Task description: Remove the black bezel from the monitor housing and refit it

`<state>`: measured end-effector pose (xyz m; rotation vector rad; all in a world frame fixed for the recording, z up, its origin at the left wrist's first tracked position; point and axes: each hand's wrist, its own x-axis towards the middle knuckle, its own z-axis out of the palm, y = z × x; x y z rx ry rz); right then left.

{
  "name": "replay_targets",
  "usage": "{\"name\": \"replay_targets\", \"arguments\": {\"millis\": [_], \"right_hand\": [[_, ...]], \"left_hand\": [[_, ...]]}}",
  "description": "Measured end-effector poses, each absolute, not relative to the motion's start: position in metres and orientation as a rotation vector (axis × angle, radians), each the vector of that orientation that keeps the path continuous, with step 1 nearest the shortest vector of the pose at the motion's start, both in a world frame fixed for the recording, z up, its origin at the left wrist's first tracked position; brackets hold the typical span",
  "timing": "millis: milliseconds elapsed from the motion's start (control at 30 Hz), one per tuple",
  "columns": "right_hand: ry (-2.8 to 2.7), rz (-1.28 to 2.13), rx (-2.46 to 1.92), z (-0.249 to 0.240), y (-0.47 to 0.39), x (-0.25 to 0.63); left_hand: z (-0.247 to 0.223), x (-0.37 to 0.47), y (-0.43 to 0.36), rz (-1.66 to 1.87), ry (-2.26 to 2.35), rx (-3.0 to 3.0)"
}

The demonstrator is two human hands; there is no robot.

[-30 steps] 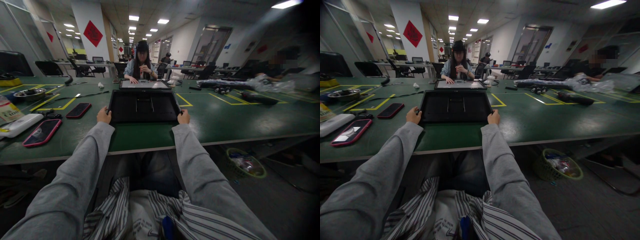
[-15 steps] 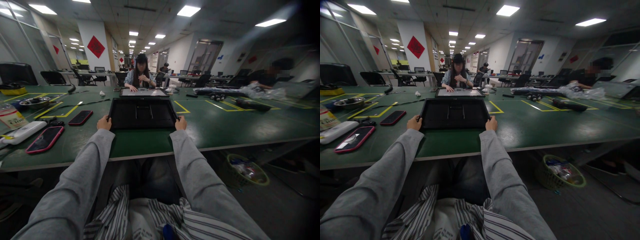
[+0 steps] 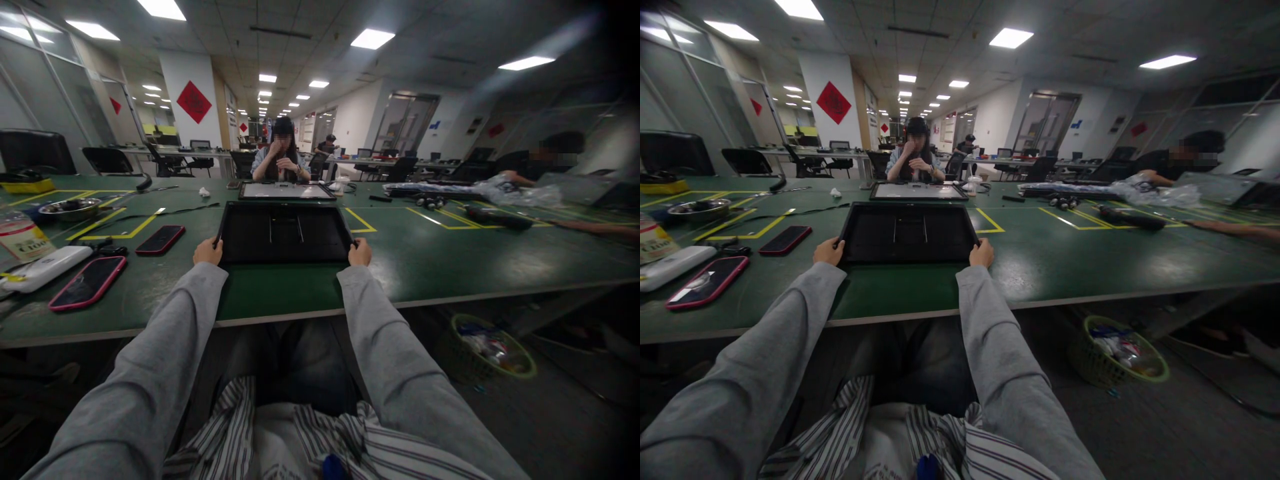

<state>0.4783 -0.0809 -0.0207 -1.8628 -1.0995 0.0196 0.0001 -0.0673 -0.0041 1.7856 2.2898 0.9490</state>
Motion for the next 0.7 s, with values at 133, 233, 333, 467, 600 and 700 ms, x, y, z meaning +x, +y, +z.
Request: {"name": "replay_targets", "arguments": {"millis": [133,233,333,467,600,700], "right_hand": [[-1.111,0.002,-1.863,-0.02,-0.081,0.477],[-1.098,0.007,-1.886,-0.02,-0.081,0.478],[-1.099,0.024,-1.923,-0.021,-0.081,0.479],[-1.107,0.048,-1.948,-0.022,-0.079,0.48],[-1.104,0.079,-1.961,-0.023,-0.076,0.482],[-1.103,0.101,-1.951,-0.024,-0.073,0.483]], "left_hand": [[0.0,0.002,-0.07,0.939,2.315,1.735],[-0.002,0.0,-0.068,0.928,2.302,1.712],[-0.005,-0.002,-0.063,0.907,2.286,1.671],[-0.01,-0.005,-0.058,0.9,2.261,1.688],[-0.011,-0.007,-0.056,0.872,2.255,1.697],[-0.012,-0.008,-0.053,0.831,2.265,1.706]]}}
